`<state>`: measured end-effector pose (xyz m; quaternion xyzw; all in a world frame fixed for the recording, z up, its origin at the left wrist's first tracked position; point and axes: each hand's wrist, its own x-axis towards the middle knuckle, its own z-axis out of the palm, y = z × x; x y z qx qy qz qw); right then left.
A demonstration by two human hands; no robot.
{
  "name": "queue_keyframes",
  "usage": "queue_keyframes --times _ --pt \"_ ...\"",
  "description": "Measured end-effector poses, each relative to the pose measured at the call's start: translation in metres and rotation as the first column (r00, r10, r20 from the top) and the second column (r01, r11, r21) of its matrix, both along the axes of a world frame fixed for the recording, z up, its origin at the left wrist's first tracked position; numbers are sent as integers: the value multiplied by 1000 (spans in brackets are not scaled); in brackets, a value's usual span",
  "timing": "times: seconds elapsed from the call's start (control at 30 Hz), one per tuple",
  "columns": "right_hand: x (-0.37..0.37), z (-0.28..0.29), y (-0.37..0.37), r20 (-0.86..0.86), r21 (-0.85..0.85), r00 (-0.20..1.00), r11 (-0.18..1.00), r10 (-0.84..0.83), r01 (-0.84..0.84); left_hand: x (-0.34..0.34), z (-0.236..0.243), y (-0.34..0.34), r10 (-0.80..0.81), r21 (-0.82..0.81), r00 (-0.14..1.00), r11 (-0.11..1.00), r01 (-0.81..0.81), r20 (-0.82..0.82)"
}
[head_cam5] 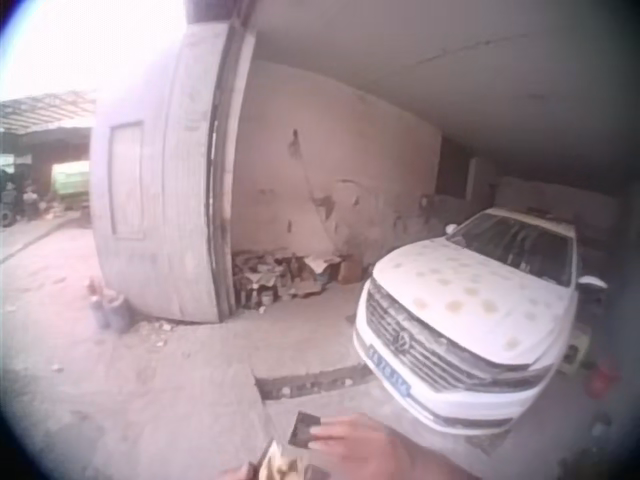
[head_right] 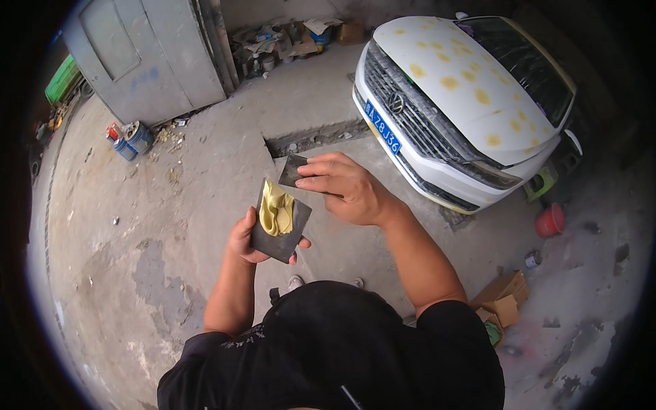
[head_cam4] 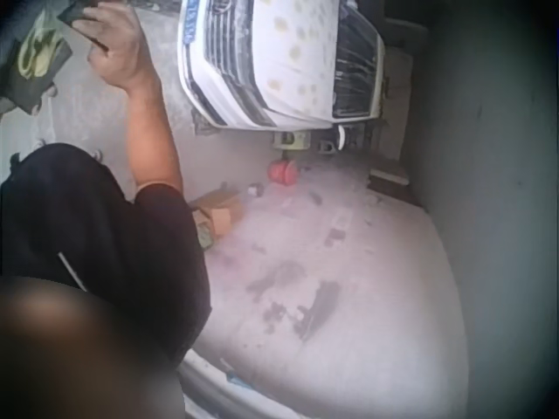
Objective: The person mixes a yellow paste with a hardener on a metal mixing board, then uses a putty knife to spread the filler onto the roof of a white car. The person smooths the filler across the roof surface.
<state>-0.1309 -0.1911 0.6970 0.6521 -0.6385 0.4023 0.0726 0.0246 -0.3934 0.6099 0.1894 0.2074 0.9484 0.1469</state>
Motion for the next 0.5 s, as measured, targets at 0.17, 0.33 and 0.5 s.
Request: queue_keyframes --times 0.17,0.33,0.5 --pt "20 -17 34 847 -310 474 948 239 74 0 19 7 377 -154 926 917 -368 34" --pt "51 -64 17 999 -23 32 998 25 -56 -12 13 25 652 -404 739 638 -656 -171" --pt "31 -54 -2 982 -182 -51 982 180 -46 -12 0 29 581 -599 587 201 -775 -564"
